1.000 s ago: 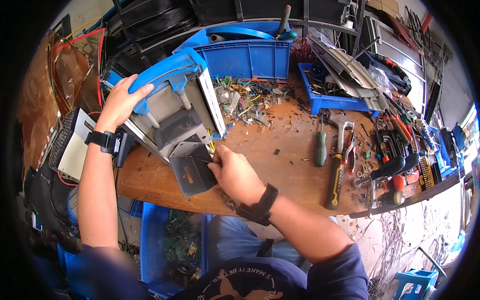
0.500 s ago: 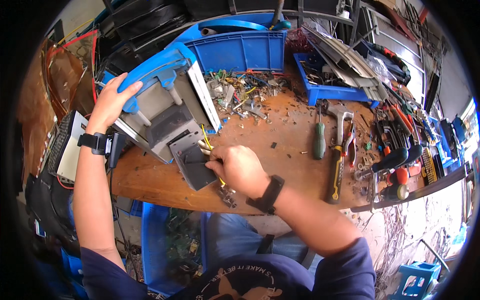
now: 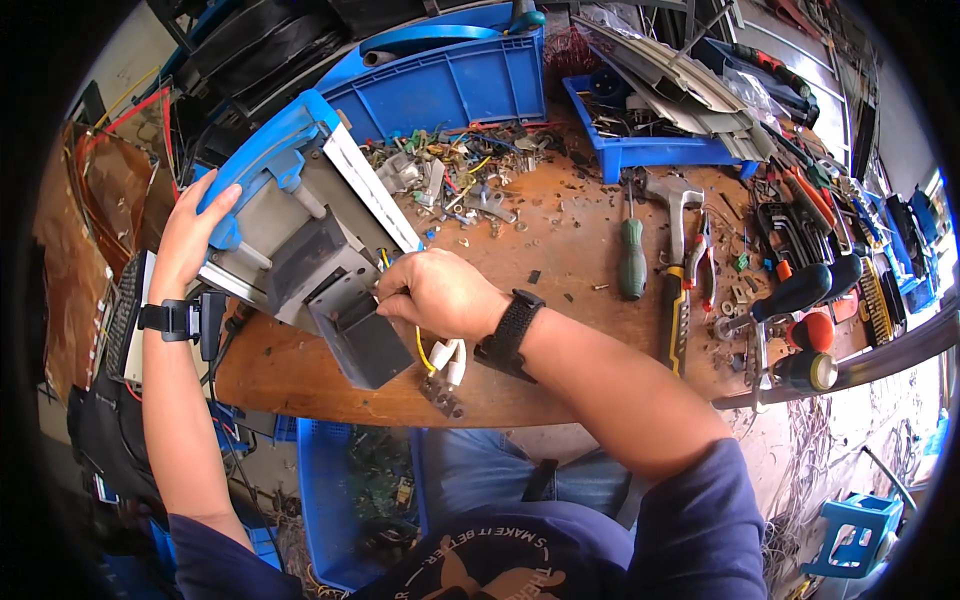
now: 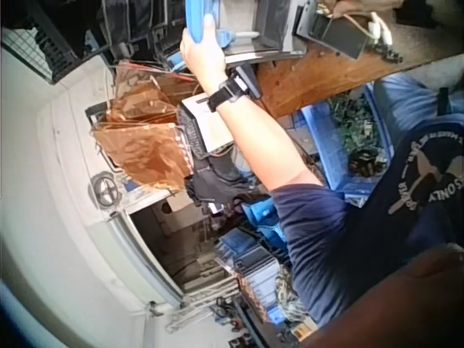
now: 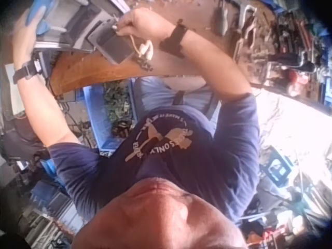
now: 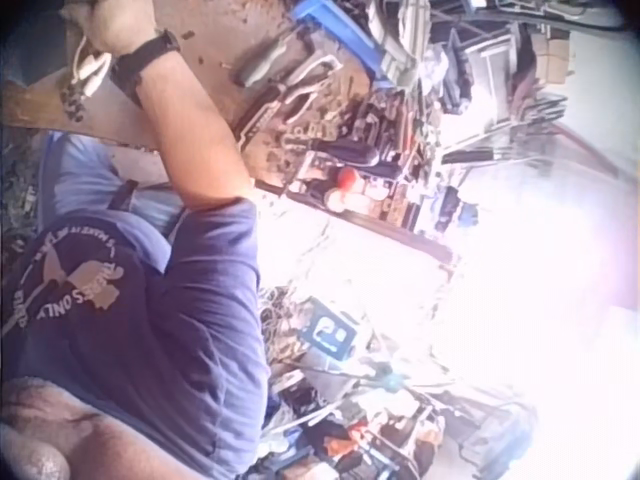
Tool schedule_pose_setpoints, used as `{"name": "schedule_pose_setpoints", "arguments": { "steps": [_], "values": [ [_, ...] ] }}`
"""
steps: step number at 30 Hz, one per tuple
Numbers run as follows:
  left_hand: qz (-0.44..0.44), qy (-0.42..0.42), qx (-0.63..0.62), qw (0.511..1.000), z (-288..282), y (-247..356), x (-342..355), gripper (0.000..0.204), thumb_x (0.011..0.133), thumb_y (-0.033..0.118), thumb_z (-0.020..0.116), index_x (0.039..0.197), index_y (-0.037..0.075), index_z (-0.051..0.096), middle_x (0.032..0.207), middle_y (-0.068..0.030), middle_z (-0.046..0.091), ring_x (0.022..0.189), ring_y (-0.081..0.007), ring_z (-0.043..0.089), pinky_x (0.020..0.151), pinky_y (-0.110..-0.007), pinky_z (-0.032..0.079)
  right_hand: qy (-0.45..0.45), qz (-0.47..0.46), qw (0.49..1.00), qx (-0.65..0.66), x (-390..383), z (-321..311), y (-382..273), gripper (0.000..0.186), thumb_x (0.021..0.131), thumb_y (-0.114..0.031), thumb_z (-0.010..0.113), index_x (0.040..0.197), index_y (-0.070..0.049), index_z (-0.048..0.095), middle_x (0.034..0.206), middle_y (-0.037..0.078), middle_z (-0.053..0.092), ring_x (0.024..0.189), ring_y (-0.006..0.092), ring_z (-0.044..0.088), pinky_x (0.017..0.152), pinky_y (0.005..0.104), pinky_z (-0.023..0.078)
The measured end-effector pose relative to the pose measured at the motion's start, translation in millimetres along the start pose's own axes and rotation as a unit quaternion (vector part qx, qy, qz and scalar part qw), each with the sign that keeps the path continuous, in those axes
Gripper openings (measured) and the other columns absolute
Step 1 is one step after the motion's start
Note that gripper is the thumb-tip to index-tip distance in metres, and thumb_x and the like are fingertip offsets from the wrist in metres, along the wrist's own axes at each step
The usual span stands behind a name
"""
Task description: The person uses a small metal tool to scrape and clean the interior of a blue and grey plastic housing unit. They repeatedly insert the tool into a slot and scrape along the edges, occasionally adjusting the angle of the housing to access different areas.
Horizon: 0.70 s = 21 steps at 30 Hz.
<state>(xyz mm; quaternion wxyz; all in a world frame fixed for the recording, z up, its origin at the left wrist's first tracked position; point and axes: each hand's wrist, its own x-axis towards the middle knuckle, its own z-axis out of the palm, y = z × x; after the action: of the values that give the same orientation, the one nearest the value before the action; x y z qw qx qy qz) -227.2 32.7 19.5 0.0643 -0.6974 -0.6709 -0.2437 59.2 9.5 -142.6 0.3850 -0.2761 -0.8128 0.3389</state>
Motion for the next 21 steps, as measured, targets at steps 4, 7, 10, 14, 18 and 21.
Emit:
{"name": "schedule_pose_setpoints", "arguments": {
  "steps": [4, 7, 10, 14, 18, 21],
  "values": [
    [0.002, -0.005, -0.012, 1.000, -1.1, 0.7, 0.6, 0.085, 0.083, 0.056, 0.063, 0.134, -0.009, 0.045, 0.136, -0.0256, 0.047, 0.128, -0.0321, 0.047, 0.107, -0.037, 0.033, 0.022, -0.023, 0.999, -0.015, 1.1, 2.1, 8.3, 0.011, 0.079, -0.013, 0.073, 0.085, -0.004, 0.070, 0.079, 0.013, 0.068, 0.074, 0.0285, 0.066, 0.068, 0.0365, 0.052],
    [0.001, -0.007, -0.012, 1.000, -1.2, 1.5, 0.1, 0.087, 0.082, 0.057, 0.063, 0.135, -0.010, 0.045, 0.137, -0.0265, 0.047, 0.128, -0.0329, 0.046, 0.108, -0.038, 0.033, 0.022, -0.012, 0.999, -0.029, 3.4, 3.0, 12.4, 0.013, 0.079, -0.018, 0.073, 0.085, -0.006, 0.071, 0.079, 0.013, 0.068, 0.075, 0.0299, 0.066, 0.069, 0.0380, 0.052],
    [-0.002, -0.004, -0.006, 1.000, -0.7, 3.7, -0.2, 0.082, 0.085, 0.053, 0.062, 0.135, -0.009, 0.046, 0.136, -0.0243, 0.048, 0.128, -0.0308, 0.046, 0.108, -0.037, 0.032, 0.004, 0.026, 0.998, -0.056, 3.2, 4.9, 18.6, 0.018, 0.081, -0.027, 0.070, 0.084, -0.010, 0.072, 0.077, 0.014, 0.068, 0.077, 0.0334, 0.066, 0.072, 0.0415, 0.051],
    [-0.008, 0.001, -0.006, 1.000, -0.8, 2.0, -1.1, 0.079, 0.086, 0.051, 0.062, 0.135, -0.008, 0.046, 0.136, -0.0230, 0.049, 0.128, -0.0296, 0.046, 0.108, -0.036, 0.031, -0.027, 0.029, 0.991, -0.127, 2.0, 10.7, 20.3, 0.023, 0.084, -0.034, 0.067, 0.085, -0.011, 0.071, 0.076, 0.014, 0.067, 0.076, 0.0343, 0.065, 0.071, 0.0432, 0.051],
    [-0.004, -0.001, -0.006, 1.000, -1.1, 4.2, -1.6, 0.078, 0.086, 0.051, 0.062, 0.135, -0.008, 0.046, 0.135, -0.0228, 0.049, 0.127, -0.0295, 0.047, 0.107, -0.036, 0.032, -0.049, 0.015, 0.987, -0.150, -2.0, 13.5, 20.8, 0.026, 0.086, -0.037, 0.064, 0.088, -0.012, 0.071, 0.078, 0.014, 0.068, 0.078, 0.0345, 0.065, 0.071, 0.0450, 0.050],
    [0.000, -0.003, -0.004, 1.000, -0.6, 3.5, -0.3, 0.078, 0.086, 0.051, 0.062, 0.135, -0.008, 0.046, 0.135, -0.0229, 0.049, 0.127, -0.0293, 0.047, 0.107, -0.036, 0.033, -0.067, 0.035, 0.989, -0.131, -1.9, 11.1, 18.9, 0.027, 0.087, -0.037, 0.063, 0.088, -0.011, 0.071, 0.081, 0.014, 0.068, 0.079, 0.0349, 0.065, 0.071, 0.0453, 0.050]
  ]
}}
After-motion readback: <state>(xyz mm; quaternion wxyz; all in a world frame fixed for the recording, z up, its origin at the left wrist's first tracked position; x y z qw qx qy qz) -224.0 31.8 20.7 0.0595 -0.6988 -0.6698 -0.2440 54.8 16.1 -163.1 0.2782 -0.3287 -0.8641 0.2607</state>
